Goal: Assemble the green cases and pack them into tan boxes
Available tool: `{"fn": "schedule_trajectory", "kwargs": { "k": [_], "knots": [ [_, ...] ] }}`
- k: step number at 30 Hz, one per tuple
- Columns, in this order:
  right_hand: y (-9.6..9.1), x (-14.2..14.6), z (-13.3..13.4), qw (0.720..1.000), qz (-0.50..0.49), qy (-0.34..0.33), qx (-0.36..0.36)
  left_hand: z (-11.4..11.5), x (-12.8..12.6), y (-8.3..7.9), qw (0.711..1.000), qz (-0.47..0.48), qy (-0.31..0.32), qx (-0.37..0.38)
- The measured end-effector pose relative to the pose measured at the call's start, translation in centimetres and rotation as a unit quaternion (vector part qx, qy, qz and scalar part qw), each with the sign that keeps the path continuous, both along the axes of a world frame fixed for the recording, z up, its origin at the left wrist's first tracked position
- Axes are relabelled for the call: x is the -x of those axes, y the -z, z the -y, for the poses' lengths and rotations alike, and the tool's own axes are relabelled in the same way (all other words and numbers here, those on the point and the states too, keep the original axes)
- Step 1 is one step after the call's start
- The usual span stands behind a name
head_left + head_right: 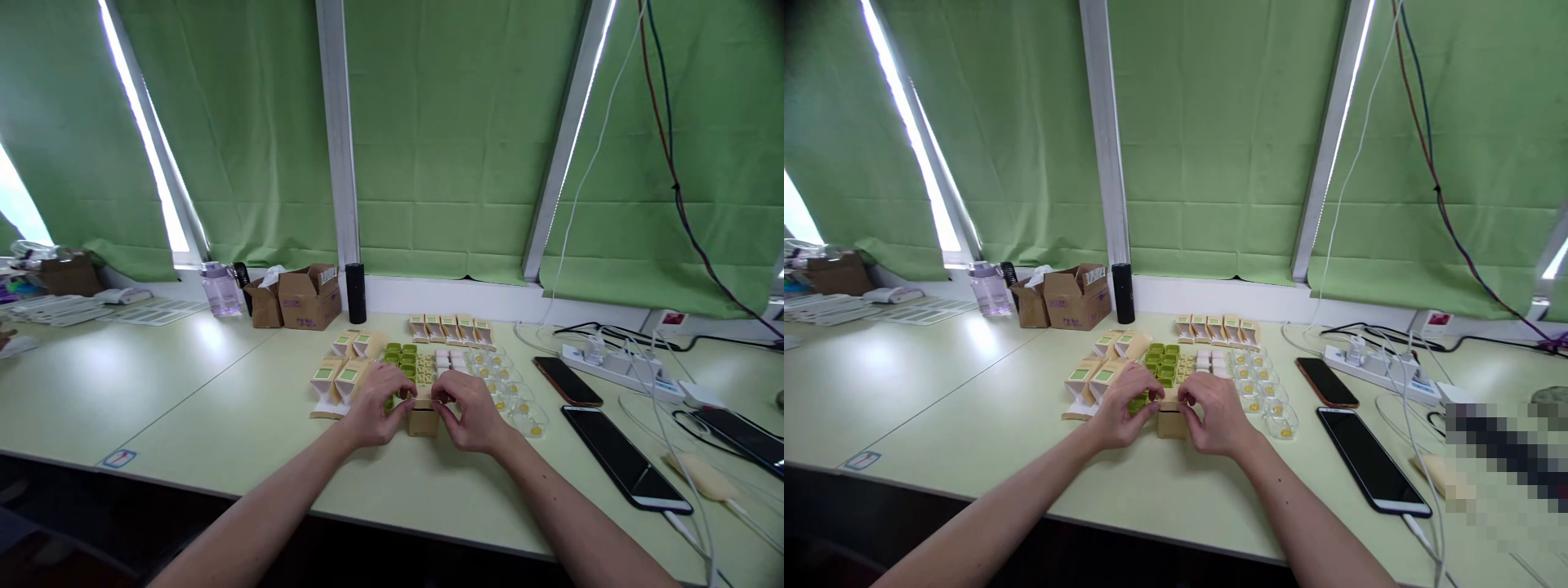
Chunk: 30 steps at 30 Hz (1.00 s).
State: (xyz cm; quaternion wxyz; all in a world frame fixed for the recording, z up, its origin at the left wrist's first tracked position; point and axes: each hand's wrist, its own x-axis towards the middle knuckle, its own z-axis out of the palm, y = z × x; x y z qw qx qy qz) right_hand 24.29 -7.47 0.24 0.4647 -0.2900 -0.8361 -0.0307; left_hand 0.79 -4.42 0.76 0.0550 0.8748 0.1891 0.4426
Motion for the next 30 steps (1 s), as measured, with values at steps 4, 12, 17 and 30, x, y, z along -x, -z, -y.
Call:
{"fn": "schedule_trajectory", "kwargs": {
  "k": [4, 12, 17, 30],
  "knots": [
    [-0.1, 0.1, 0.11, 1.0, 0.001, -0.002, -0.008, -0.03, 0.0, 0.11, 1.0, -0.001, 0.006, -0.02],
    [-0.07, 0.17, 0.07, 1.0, 0.004, -0.011, -0.017, 0.13, -0.06, -0.01, 0.999, -0.001, 0.006, -0.031],
    [-0.03, 0.19, 0.1, 1.0, 0.003, -0.012, -0.018, 0.2, -0.05, -0.04, 0.999, 0.0, 0.004, -0.04],
    [-0.2, 0.29, 0.33, 1.0, 0.005, -0.017, 0.008, 0.33, -0.06, -0.03, 0.999, -0.012, 0.003, -0.042]
  ]
}}
